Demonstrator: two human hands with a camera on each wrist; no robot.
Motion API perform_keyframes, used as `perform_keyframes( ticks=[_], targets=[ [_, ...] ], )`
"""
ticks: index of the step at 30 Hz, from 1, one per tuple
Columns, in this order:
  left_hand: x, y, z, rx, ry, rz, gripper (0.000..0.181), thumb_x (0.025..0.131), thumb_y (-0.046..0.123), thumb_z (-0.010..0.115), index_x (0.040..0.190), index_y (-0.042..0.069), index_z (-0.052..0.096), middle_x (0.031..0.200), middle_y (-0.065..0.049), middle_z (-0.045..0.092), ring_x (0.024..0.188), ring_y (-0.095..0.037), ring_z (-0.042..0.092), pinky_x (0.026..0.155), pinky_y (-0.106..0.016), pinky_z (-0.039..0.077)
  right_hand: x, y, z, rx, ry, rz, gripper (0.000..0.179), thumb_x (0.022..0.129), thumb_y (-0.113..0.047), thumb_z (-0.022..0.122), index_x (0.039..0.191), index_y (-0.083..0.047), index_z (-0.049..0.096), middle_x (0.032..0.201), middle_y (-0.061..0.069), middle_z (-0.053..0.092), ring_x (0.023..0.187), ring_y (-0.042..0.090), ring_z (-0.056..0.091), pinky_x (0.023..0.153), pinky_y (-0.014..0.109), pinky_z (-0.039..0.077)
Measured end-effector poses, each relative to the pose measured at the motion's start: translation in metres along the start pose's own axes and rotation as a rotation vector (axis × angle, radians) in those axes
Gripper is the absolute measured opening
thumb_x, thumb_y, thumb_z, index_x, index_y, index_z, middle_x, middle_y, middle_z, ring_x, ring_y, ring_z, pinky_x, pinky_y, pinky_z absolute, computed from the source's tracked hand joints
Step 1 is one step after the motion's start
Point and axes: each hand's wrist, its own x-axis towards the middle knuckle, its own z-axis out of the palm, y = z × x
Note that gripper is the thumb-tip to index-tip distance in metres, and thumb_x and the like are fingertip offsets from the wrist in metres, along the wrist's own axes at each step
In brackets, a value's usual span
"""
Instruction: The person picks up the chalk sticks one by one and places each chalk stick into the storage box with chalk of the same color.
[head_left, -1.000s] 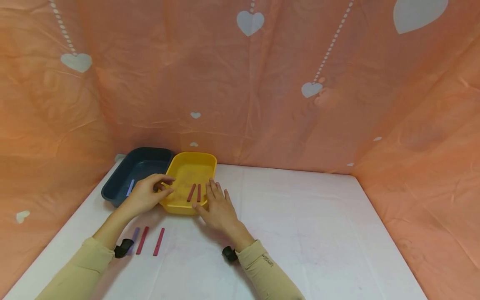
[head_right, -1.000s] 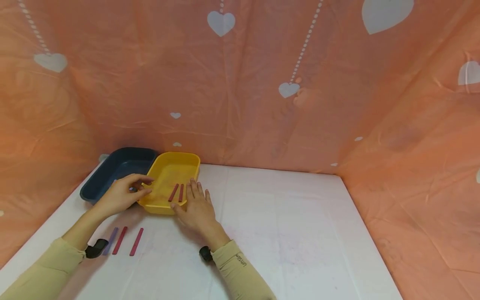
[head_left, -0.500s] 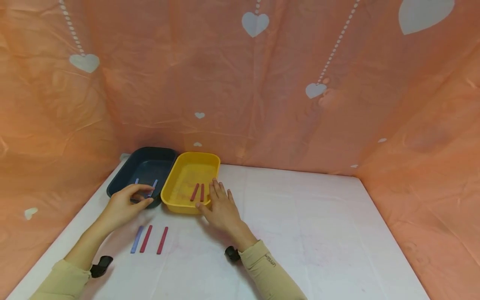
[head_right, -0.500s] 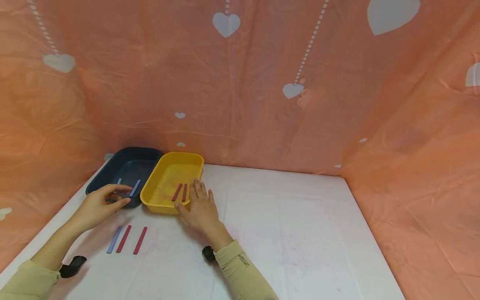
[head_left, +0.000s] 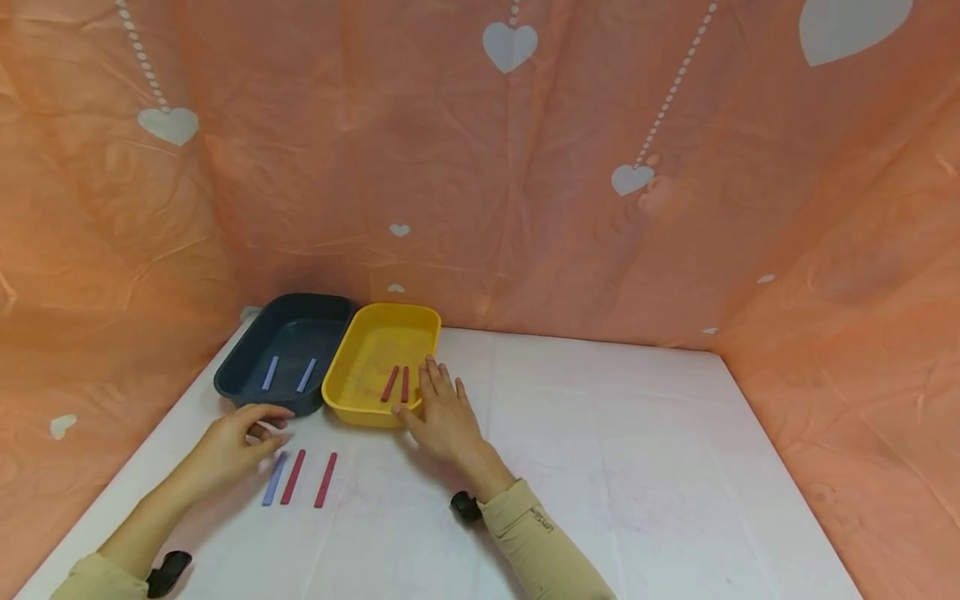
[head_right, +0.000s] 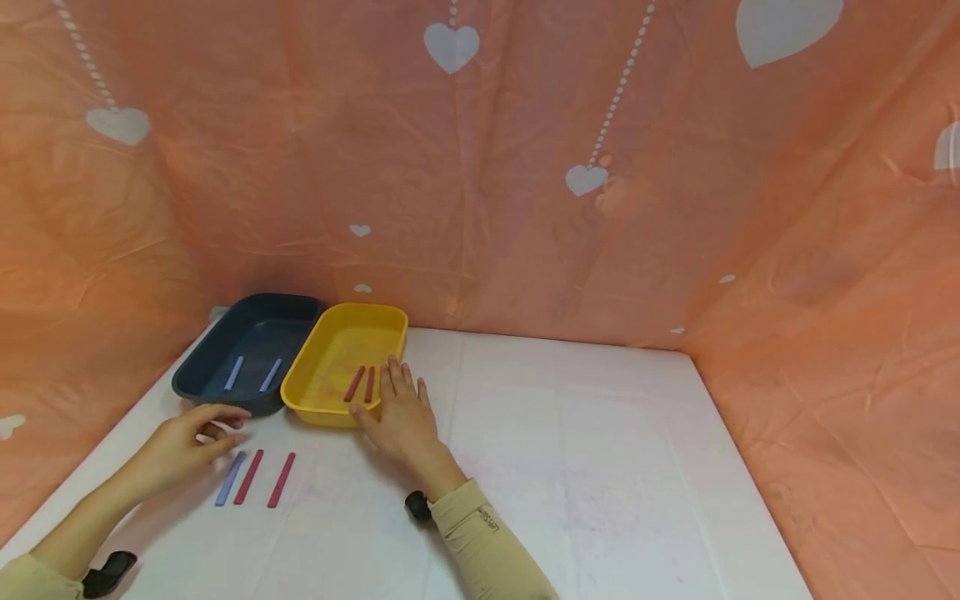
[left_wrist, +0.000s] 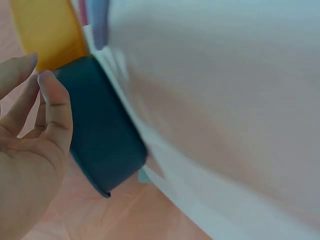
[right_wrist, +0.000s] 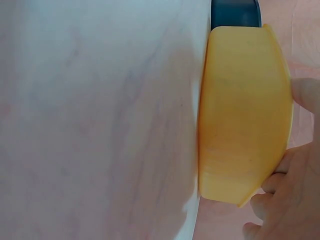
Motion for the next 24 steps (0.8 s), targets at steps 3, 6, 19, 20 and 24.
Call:
perform_keyframes(
  ticks=[3,6,19,20,24],
  targets=[
    [-0.002,-0.005,0.004,-0.006,-0.066,-0.039,0.031,0.093,0.009,0.076,0.122,-0.001,0.067,0.108,-0.010,0.069,0.089,-0.021,0.062,0.072,-0.020,0.055,0.000,0.000,-0.001,0.005,-0.001,0.001,0.081,0.106,-0.055,0.047,0.165,-0.005,0.023,0.174,0.009,0.012,0.160,0.028,0.013,0.127,0.051,0.012],
    [-0.003,-0.010,0.007,0.012,-0.108,-0.035,0.030,0.092,0.007,0.076,0.119,-0.002,0.068,0.103,-0.007,0.068,0.087,-0.020,0.060,0.071,-0.021,0.054,0.000,-0.001,-0.002,0.011,-0.005,0.008,0.082,0.106,-0.056,0.048,0.165,-0.005,0.023,0.174,0.009,0.012,0.160,0.027,0.012,0.128,0.050,0.011],
    [-0.004,-0.012,0.010,0.080,-0.146,0.008,0.022,0.091,0.009,0.078,0.108,-0.003,0.070,0.093,-0.002,0.065,0.082,-0.016,0.057,0.071,-0.025,0.053,0.000,-0.001,-0.001,0.014,-0.002,0.010,0.082,0.105,-0.056,0.048,0.165,-0.005,0.024,0.174,0.009,0.012,0.160,0.027,0.013,0.128,0.050,0.010],
    [-0.003,-0.011,0.010,0.081,-0.151,0.005,0.021,0.091,0.009,0.078,0.108,-0.002,0.071,0.093,-0.001,0.065,0.082,-0.017,0.057,0.072,-0.025,0.053,0.000,-0.001,-0.001,0.013,-0.005,0.011,0.082,0.105,-0.056,0.048,0.165,-0.005,0.023,0.174,0.009,0.012,0.160,0.027,0.012,0.128,0.050,0.010],
    [-0.003,-0.010,0.011,0.094,-0.151,0.010,0.018,0.091,0.010,0.078,0.105,0.000,0.072,0.091,0.000,0.065,0.082,-0.017,0.057,0.071,-0.025,0.053,0.001,0.000,0.000,0.008,-0.002,0.006,0.081,0.106,-0.055,0.048,0.165,-0.005,0.023,0.174,0.009,0.012,0.160,0.028,0.012,0.128,0.050,0.010]
  ],
)
